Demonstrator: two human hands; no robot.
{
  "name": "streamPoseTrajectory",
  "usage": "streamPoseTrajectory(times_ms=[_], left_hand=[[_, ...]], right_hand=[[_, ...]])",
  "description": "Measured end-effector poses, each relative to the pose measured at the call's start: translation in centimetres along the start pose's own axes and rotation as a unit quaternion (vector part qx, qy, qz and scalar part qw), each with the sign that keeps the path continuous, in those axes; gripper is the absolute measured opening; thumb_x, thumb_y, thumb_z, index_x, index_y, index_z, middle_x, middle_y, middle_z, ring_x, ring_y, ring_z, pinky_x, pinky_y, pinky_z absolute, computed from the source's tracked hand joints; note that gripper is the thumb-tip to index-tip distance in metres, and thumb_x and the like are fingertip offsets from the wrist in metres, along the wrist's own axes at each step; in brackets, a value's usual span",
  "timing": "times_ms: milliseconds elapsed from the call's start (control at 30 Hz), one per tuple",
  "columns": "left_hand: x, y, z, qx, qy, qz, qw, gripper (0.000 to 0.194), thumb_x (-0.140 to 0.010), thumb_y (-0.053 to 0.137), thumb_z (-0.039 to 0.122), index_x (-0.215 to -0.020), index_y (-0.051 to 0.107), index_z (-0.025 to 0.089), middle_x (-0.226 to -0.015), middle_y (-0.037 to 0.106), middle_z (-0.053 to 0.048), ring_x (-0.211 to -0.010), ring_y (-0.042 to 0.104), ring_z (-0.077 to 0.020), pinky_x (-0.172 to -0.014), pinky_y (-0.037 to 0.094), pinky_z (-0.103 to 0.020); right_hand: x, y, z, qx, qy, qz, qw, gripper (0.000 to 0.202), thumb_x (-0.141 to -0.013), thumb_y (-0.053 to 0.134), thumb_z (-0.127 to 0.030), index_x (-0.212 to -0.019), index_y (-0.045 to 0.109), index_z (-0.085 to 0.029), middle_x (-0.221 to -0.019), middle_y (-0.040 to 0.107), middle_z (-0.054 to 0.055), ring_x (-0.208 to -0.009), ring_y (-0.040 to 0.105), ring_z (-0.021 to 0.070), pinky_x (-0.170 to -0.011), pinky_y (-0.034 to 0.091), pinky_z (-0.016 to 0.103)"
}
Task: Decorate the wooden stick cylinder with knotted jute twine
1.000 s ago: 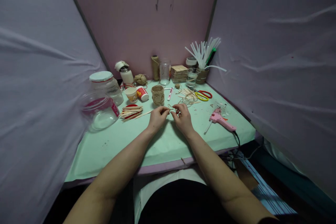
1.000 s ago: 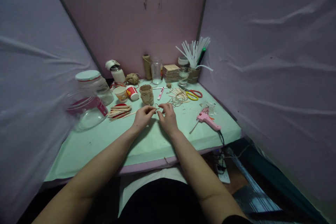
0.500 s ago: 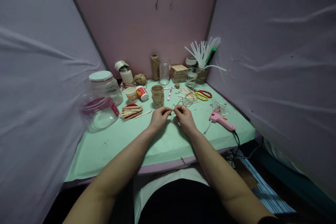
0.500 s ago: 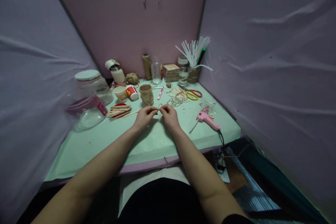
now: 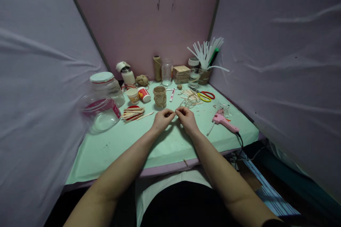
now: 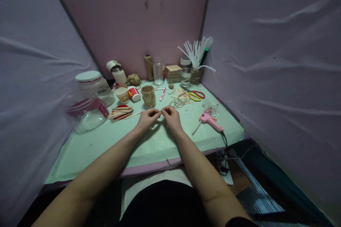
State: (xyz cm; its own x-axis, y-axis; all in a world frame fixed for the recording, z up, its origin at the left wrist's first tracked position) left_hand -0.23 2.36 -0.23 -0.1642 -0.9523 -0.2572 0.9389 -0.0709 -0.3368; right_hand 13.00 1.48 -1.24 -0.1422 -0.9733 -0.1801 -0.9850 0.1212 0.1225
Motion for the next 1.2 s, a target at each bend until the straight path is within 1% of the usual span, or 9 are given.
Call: streamPoseTrajectory(times_ms=[167, 400, 567, 700, 867, 1033, 1133, 1200], left_hand=[[0.07, -0.18, 0.21, -0.003, -0.001, 0.007, 1.0, 0.024, -0.075, 0.06, 0.037, -0.072, 0.067, 0.015, -0.066, 0.063, -0.001, -0.062, 0.051, -0.012, -0.06, 0.038, -0.024], [0.09, -0.23, 0.31, -0.006, 0.0, 0.027, 1.0, 0.023, -0.075, 0.059, 0.036, -0.073, 0.068, 0.014, -0.069, 0.065, -0.002, -0.065, 0.053, -0.0133, -0.062, 0.04, -0.025], [0.09, -0.16, 0.24, -0.014, -0.002, 0.027, 1.0, 0.023, -0.075, 0.058, 0.035, -0.072, 0.068, 0.015, -0.07, 0.065, -0.003, -0.067, 0.054, -0.0142, -0.064, 0.04, -0.026], [0.02, -0.15, 0.05, -0.008, -0.015, 0.033, 0.999, 0.022, -0.073, 0.058, 0.035, -0.07, 0.067, 0.015, -0.067, 0.064, -0.002, -0.066, 0.053, -0.0145, -0.063, 0.041, -0.027], [0.03, -0.06, 0.21, 0.018, -0.039, 0.044, 0.998, 0.021, -0.07, 0.058, 0.035, -0.067, 0.064, 0.015, -0.064, 0.06, -0.001, -0.062, 0.051, -0.0131, -0.061, 0.04, -0.026], [0.07, 0.06, 0.53, 0.053, -0.057, 0.034, 0.996, 0.021, -0.069, 0.06, 0.036, -0.07, 0.063, 0.015, -0.066, 0.06, 0.0, -0.063, 0.05, -0.0126, -0.062, 0.041, -0.025], [-0.03, 0.14, 0.26, 0.098, -0.064, 0.027, 0.993, 0.023, -0.068, 0.064, 0.038, -0.072, 0.064, 0.015, -0.068, 0.06, -0.001, -0.063, 0.05, -0.0117, -0.061, 0.04, -0.024], [-0.12, 0.2, -0.13, 0.141, -0.08, 0.009, 0.987, 0.025, -0.067, 0.066, 0.039, -0.074, 0.065, 0.015, -0.068, 0.06, 0.0, -0.059, 0.048, -0.0099, -0.057, 0.038, -0.023]], right_hand=[[-0.04, 0.04, 0.18, -0.006, 0.006, -0.008, 1.0, 0.022, -0.068, 0.065, -0.037, -0.081, 0.065, -0.018, -0.068, 0.06, -0.001, -0.06, 0.049, 0.0134, -0.056, 0.038, 0.027], [0.03, 0.03, -0.13, -0.023, 0.014, 0.03, 0.999, 0.03, -0.064, 0.071, -0.037, -0.086, 0.061, -0.019, -0.072, 0.061, 0.0, -0.065, 0.054, 0.0141, -0.058, 0.041, 0.027], [0.0, 0.15, -0.17, -0.042, 0.013, 0.026, 0.999, 0.029, -0.064, 0.071, -0.032, -0.087, 0.058, -0.019, -0.075, 0.061, 0.0, -0.067, 0.054, 0.0131, -0.059, 0.041, 0.025], [-0.05, 0.21, 0.07, -0.041, 0.02, 0.016, 0.999, 0.03, -0.063, 0.07, -0.032, -0.087, 0.056, -0.02, -0.074, 0.061, -0.001, -0.066, 0.054, 0.013, -0.058, 0.04, 0.024], [-0.05, 0.21, 0.36, -0.048, 0.052, 0.011, 0.997, 0.032, -0.062, 0.07, -0.032, -0.087, 0.055, -0.02, -0.075, 0.061, -0.001, -0.061, 0.052, 0.0113, -0.053, 0.037, 0.023], [0.04, 0.12, 0.41, -0.042, 0.079, 0.028, 0.996, 0.035, -0.06, 0.071, -0.035, -0.086, 0.054, -0.019, -0.068, 0.058, -0.003, -0.053, 0.046, 0.0089, -0.047, 0.032, 0.022], [0.05, 0.09, 0.43, -0.047, 0.095, 0.02, 0.994, 0.039, -0.058, 0.073, -0.036, -0.086, 0.053, -0.019, -0.063, 0.056, -0.005, -0.049, 0.043, 0.008, -0.045, 0.03, 0.021], [0.03, 0.11, 0.5, -0.057, 0.104, 0.011, 0.993, 0.041, -0.057, 0.073, -0.036, -0.087, 0.052, -0.019, -0.061, 0.056, -0.006, -0.047, 0.041, 0.0076, -0.045, 0.03, 0.021]])
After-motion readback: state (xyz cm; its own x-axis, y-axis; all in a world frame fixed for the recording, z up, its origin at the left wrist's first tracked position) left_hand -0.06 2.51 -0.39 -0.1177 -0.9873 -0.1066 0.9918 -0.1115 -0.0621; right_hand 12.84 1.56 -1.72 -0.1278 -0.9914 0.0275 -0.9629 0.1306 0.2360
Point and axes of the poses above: each hand's wrist, its own x-axis away from the middle knuckle, its own y-axis out of the palm, z = x × y, the point moved 2 cm from there along -x, towards the middle knuckle
